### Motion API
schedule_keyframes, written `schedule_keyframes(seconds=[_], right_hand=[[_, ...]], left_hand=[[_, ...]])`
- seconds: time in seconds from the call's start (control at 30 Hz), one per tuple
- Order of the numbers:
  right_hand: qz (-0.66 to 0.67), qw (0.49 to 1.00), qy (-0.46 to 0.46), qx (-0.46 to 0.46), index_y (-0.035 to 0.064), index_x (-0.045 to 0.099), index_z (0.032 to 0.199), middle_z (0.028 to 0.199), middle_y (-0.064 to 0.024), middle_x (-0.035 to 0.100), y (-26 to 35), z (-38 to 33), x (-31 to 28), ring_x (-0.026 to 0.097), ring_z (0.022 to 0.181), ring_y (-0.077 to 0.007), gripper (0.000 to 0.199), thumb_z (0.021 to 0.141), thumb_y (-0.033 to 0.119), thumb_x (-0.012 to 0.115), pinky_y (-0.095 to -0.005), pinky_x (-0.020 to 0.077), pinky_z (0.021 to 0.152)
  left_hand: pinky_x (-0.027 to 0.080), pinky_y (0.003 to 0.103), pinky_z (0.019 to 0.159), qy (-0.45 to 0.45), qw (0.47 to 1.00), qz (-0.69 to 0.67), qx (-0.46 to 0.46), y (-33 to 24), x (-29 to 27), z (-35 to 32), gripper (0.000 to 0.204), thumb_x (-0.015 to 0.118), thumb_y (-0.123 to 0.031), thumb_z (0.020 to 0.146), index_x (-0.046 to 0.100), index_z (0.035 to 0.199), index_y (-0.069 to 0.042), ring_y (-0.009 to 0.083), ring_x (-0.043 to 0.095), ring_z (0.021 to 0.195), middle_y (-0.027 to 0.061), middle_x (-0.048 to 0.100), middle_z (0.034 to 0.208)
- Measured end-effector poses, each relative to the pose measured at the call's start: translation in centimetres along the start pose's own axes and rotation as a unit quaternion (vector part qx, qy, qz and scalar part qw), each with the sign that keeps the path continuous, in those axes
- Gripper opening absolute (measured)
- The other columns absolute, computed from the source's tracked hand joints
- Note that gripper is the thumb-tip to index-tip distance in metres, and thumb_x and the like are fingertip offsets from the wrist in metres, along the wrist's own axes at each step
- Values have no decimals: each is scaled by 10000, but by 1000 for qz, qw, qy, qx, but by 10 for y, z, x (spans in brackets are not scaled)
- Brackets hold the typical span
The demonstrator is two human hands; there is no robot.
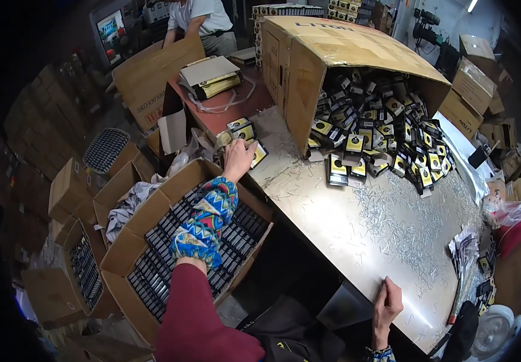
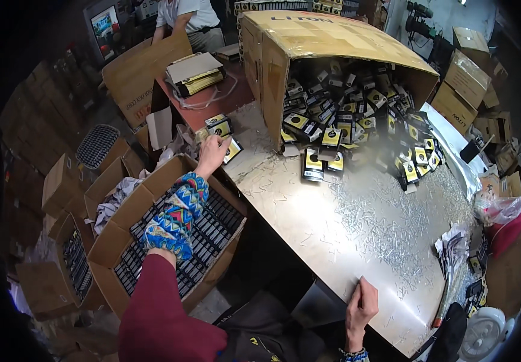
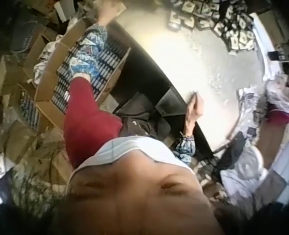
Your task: Packaging small boxed components into plastic bags and cardboard shipping boxes at a workstation.
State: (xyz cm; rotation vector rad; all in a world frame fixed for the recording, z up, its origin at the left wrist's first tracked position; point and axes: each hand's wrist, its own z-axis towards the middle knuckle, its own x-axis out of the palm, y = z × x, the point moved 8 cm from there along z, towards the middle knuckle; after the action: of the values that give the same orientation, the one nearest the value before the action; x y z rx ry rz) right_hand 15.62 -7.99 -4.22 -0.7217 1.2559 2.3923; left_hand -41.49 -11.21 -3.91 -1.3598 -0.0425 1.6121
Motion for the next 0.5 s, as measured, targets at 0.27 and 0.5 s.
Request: schedule_keyframes(seconds=[0.27,0.5], right_hand=[[-40,999,0,-11,-48,655,1041,967,-190,671,8,4,-2,646,883,-304,196,860,-82,588,-343,512,787],[-38,999,8,-29,-46,654,1038,971,-192,673,14,6,3,645,881,-319,212,843,-103,595,-346,518,784]], left_hand=[[485,407,751,-48,986,-145,67,-60,-33,-8,258,649,-248,900,566,956,-11,366,626,868,194,640,957],[470,417,895,1,977,26,210,-50,2,-27,485,711,-332,805,598,1133,8,371,590,1044,186,641,1062]])
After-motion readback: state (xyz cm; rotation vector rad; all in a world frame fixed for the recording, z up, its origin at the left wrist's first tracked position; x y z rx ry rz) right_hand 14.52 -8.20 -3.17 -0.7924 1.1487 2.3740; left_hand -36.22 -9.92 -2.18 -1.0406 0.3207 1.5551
